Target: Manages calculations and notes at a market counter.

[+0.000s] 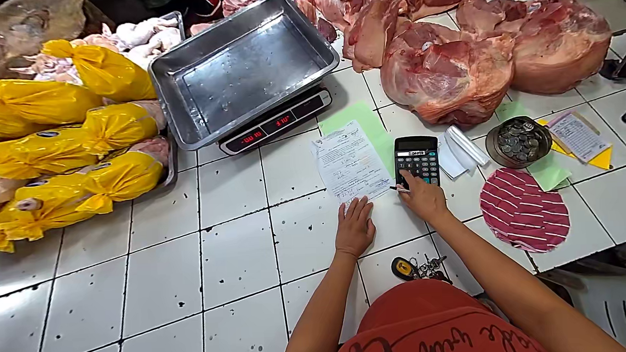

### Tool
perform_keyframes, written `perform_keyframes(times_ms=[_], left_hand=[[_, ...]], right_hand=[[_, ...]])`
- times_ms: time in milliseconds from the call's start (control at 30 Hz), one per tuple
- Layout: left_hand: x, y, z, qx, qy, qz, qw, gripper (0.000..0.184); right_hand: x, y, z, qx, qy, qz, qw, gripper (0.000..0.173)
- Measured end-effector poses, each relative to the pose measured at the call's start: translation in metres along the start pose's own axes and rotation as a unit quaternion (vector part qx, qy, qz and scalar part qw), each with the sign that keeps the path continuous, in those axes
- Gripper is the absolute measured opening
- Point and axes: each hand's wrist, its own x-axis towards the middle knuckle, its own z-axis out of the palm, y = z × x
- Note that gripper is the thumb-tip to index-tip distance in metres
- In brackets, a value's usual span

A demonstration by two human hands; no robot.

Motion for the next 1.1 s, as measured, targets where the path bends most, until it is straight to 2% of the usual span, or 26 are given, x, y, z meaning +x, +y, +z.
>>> perform_keyframes(times_ms=[100, 267, 400, 567, 700, 833, 933, 1100], left_hand=[[0.001, 0.000, -0.001, -0.008, -0.003, -0.003, 1.000, 0.043], [0.000, 0.000, -0.003, -0.018, -0.015, -0.011, 1.000, 0.043], [0.001, 0.002, -0.003, -0.019, -0.012, -0.009, 1.000, 0.043], [0.001, 0.004, -0.003, -0.019, -0.010, -0.008, 1.000, 0.042], [0.001, 0.004, -0.001, -0.018, -0.002, -0.005, 1.000, 0.042], [0.001, 0.003, -0.001, -0.014, 0.001, 0.000, 1.000, 0.042], [0.001, 0.001, 0.000, -0.010, 0.000, 0.001, 1.000, 0.043], [0.001, 0.001, -0.001, -0.006, -0.001, -0.001, 1.000, 0.044]], right_hand=[[-0.001, 0.000, -0.002, 0.002, -0.002, -0.004, 1.000, 0.055], [-0.020, 0.028, 0.013, 0.029, 0.116, -0.067, 0.991, 0.053], [-0.024, 0.055, 0.021, 0.011, 0.130, -0.047, 0.990, 0.071], [-0.018, 0.073, 0.020, -0.011, 0.146, -0.014, 0.989, 0.067], [-0.015, 0.080, 0.006, 0.005, 0.125, 0.025, 0.992, 0.067], [-0.019, 0.076, 0.003, 0.012, 0.076, -0.024, 0.997, 0.057], [-0.022, 0.071, 0.015, 0.019, 0.082, -0.053, 0.995, 0.052], [-0.022, 0.060, 0.016, 0.007, 0.061, -0.025, 0.998, 0.053]])
